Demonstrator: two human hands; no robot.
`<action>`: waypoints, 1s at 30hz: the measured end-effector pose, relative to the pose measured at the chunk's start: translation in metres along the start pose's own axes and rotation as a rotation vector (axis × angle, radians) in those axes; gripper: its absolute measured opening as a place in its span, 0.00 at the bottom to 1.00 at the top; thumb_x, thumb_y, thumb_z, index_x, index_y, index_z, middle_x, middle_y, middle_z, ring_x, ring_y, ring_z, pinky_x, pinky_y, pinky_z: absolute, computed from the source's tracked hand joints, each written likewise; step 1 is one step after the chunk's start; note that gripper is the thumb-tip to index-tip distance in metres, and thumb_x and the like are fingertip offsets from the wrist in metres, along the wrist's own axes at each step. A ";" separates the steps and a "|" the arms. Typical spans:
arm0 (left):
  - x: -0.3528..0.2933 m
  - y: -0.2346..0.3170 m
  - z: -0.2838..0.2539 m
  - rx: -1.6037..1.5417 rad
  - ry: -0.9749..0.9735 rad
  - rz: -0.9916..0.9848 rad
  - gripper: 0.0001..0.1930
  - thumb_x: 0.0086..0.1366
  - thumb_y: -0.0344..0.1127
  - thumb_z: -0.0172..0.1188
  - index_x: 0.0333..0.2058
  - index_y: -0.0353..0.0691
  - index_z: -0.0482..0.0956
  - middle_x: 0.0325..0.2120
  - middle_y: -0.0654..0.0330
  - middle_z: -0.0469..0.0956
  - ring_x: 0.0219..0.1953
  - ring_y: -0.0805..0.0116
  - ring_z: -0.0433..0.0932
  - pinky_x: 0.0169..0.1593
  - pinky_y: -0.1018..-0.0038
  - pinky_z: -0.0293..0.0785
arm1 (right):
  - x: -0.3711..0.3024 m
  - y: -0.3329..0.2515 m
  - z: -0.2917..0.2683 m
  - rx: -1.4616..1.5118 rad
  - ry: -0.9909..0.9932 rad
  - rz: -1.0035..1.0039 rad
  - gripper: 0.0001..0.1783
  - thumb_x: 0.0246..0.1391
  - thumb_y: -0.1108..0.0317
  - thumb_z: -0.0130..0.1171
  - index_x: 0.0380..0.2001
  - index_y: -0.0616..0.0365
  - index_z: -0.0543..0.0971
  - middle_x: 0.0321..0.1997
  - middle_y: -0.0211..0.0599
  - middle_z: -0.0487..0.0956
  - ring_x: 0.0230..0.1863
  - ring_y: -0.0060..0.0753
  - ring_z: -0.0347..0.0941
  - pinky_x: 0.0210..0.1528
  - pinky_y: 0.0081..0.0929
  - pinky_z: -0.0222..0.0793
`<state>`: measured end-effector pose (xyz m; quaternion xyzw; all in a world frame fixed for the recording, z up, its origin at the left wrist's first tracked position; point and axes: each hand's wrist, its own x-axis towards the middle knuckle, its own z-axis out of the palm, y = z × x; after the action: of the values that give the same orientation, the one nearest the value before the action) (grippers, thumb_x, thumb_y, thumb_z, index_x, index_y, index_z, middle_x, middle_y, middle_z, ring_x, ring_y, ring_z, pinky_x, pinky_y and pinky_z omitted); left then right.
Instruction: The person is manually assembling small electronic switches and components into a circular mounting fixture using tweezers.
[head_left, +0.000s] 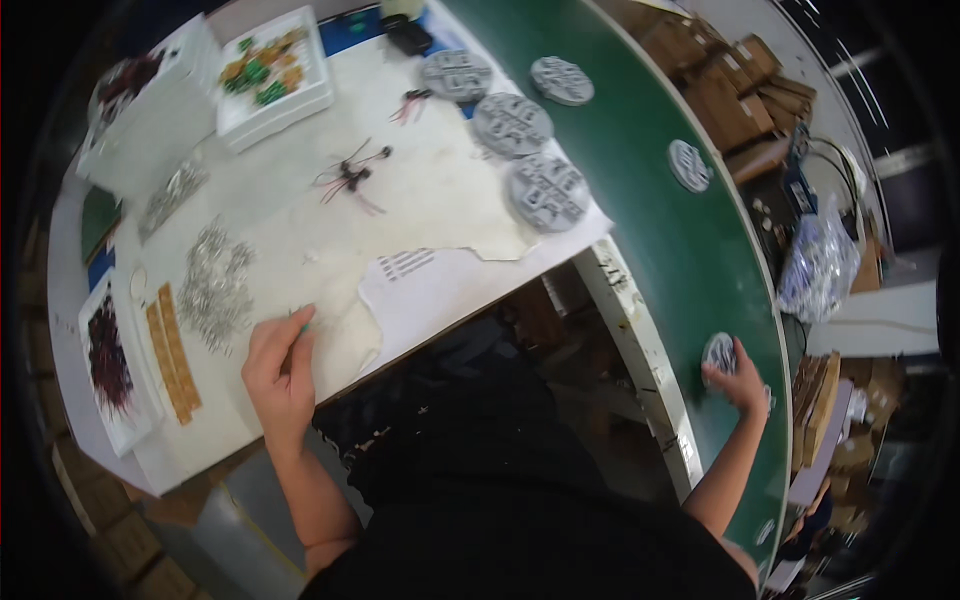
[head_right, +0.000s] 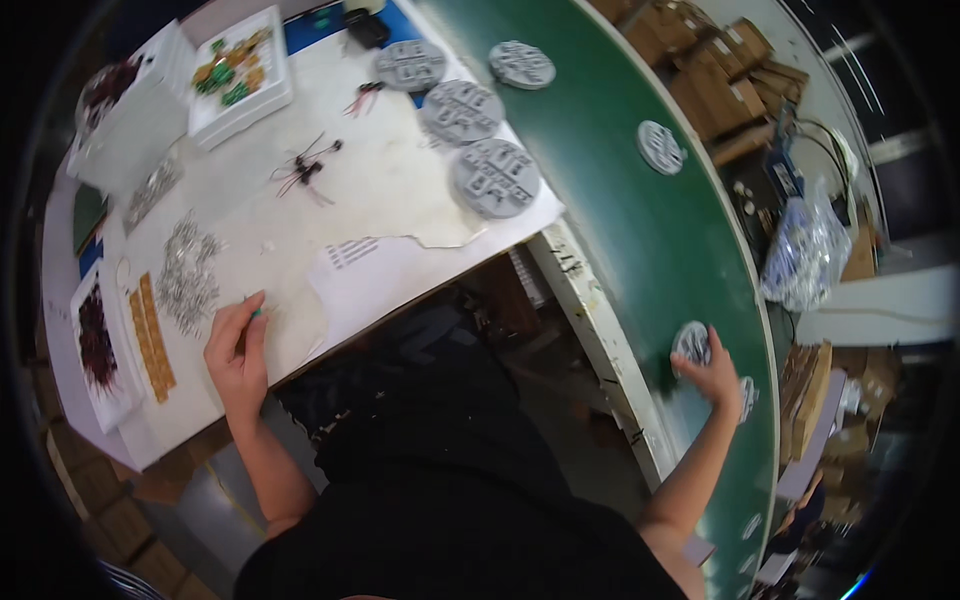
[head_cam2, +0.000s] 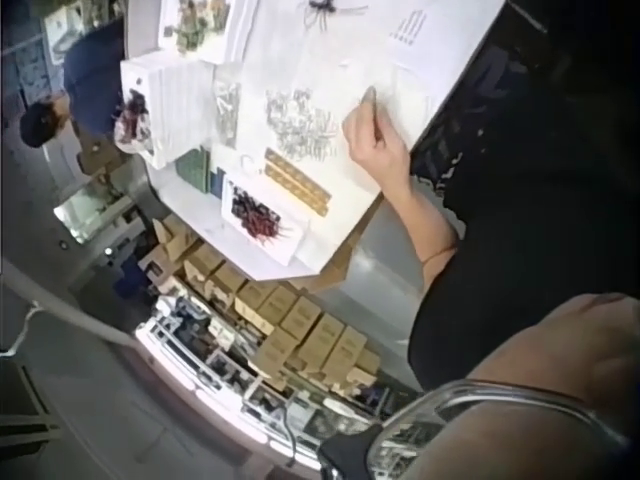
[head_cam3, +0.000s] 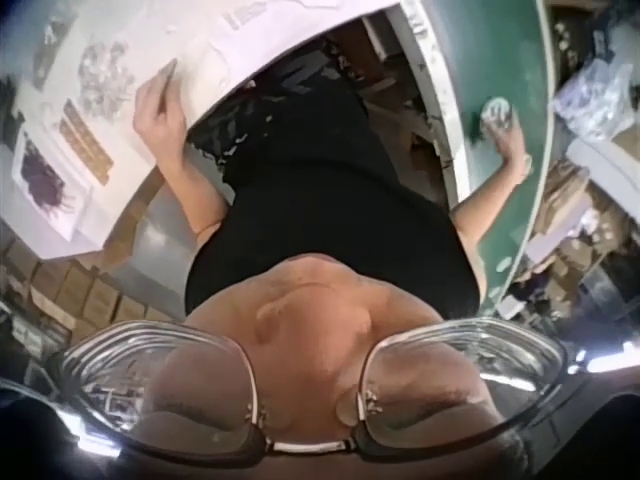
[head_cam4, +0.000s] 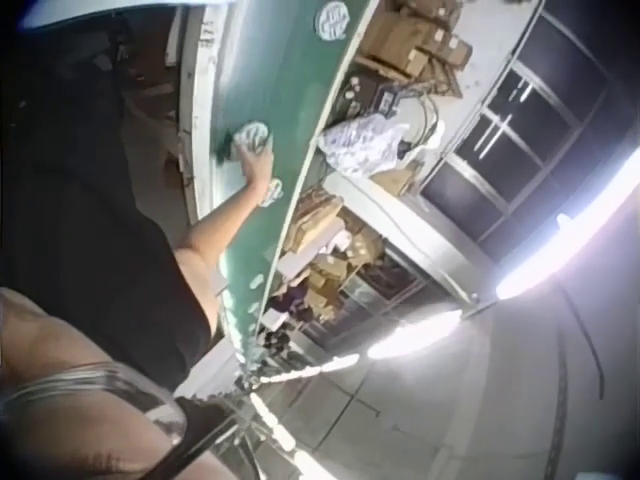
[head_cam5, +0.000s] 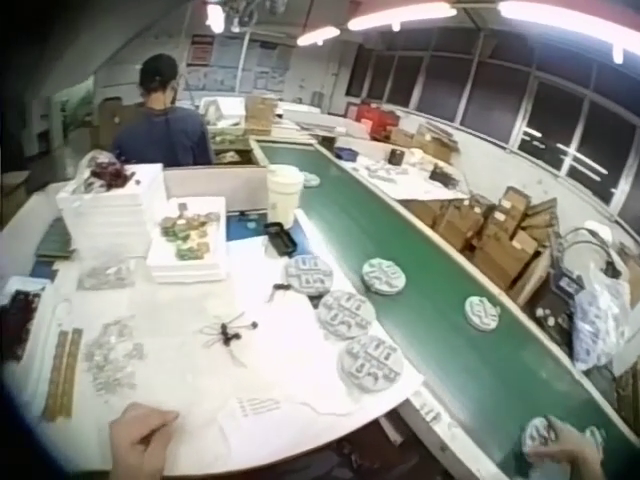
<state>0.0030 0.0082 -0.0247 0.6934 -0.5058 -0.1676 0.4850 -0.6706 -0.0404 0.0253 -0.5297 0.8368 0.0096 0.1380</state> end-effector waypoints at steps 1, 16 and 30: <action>0.002 -0.004 0.001 -0.034 -0.022 0.024 0.14 0.67 0.23 0.66 0.51 0.35 0.87 0.41 0.57 0.81 0.37 0.65 0.78 0.43 0.73 0.74 | -0.012 -0.005 0.008 0.064 0.069 0.070 0.64 0.39 0.43 0.84 0.75 0.64 0.66 0.68 0.57 0.76 0.69 0.54 0.74 0.71 0.42 0.69; 0.009 -0.002 -0.005 0.008 -0.034 0.246 0.48 0.52 0.46 0.81 0.70 0.41 0.72 0.58 0.50 0.78 0.58 0.54 0.77 0.61 0.60 0.73 | -0.076 -0.496 0.053 0.045 -0.299 -1.702 0.48 0.42 0.51 0.82 0.67 0.48 0.76 0.70 0.44 0.75 0.43 0.53 0.85 0.49 0.43 0.82; 0.007 0.000 -0.001 0.182 -0.124 0.148 0.53 0.44 0.49 0.85 0.71 0.47 0.72 0.58 0.47 0.76 0.59 0.45 0.76 0.63 0.57 0.73 | 0.286 -0.410 0.046 0.215 0.086 -0.768 0.54 0.46 0.38 0.80 0.66 0.69 0.77 0.61 0.53 0.83 0.59 0.38 0.81 0.61 0.35 0.76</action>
<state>0.0067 0.0030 -0.0228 0.6836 -0.5978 -0.1275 0.3989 -0.4100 -0.4653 -0.0344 -0.7863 0.5793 -0.1526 0.1510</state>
